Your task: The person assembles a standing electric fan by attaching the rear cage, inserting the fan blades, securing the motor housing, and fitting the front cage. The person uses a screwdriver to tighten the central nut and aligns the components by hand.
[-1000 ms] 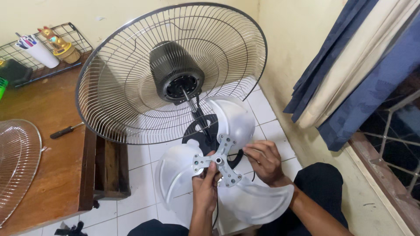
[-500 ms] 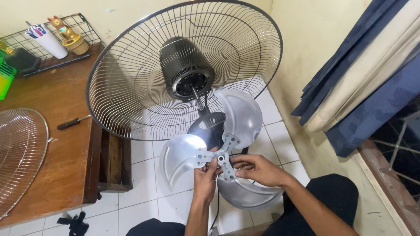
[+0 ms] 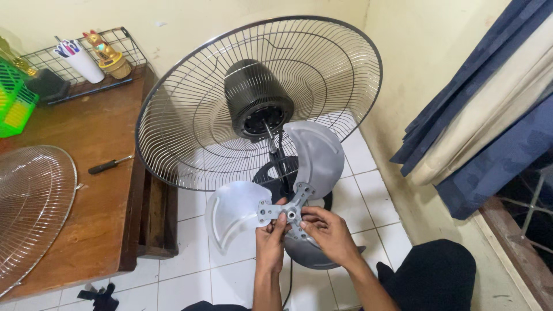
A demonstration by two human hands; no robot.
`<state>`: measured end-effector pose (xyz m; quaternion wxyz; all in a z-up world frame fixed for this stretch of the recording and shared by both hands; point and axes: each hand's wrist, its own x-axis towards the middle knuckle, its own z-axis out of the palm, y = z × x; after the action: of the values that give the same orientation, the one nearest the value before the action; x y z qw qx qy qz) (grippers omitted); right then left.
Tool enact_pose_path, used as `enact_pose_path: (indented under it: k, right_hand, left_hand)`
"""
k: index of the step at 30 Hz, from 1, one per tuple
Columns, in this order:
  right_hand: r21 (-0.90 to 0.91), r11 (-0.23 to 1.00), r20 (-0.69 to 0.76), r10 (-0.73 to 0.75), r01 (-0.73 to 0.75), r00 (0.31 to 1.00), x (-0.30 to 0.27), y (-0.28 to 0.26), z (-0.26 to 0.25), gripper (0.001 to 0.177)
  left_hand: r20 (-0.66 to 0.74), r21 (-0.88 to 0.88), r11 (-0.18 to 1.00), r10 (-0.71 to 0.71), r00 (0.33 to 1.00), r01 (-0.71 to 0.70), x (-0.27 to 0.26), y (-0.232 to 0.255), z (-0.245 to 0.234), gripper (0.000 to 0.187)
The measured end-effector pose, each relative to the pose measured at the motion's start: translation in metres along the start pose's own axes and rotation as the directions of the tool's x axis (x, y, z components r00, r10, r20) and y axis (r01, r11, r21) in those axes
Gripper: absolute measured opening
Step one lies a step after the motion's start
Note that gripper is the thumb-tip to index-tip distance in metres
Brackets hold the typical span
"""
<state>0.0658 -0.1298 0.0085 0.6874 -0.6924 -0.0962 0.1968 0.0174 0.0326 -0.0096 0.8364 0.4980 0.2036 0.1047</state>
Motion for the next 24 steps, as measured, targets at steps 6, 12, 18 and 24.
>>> enact_pose_path:
  k: [6, 12, 18, 24]
  right_hand:
    - [0.288, 0.947, -0.256, -0.069, 0.144, 0.964, -0.005, 0.000, 0.012, 0.023]
    - [-0.251, 0.946, -0.275, -0.272, 0.205, 0.922, -0.025, -0.022, 0.029, 0.031]
    - [0.148, 0.985, -0.249, -0.052, 0.091, 0.967, -0.019, -0.029, 0.034, 0.042]
    - [0.458, 0.889, -0.155, 0.089, -0.008, 0.984, -0.006, -0.020, 0.021, 0.038]
  left_hand:
    - [-0.022, 0.046, 0.999, -0.007, 1.000, 0.008, -0.008, 0.004, 0.001, 0.051]
    - [-0.037, 0.084, 0.996, 0.022, 0.999, -0.018, -0.011, 0.012, 0.003, 0.050]
    - [0.032, 0.220, 0.959, 0.178, 0.983, -0.181, -0.019, 0.016, 0.010, 0.041]
    - [0.235, 0.440, 0.804, 0.328, 0.915, -0.401, -0.030, 0.020, 0.020, 0.031]
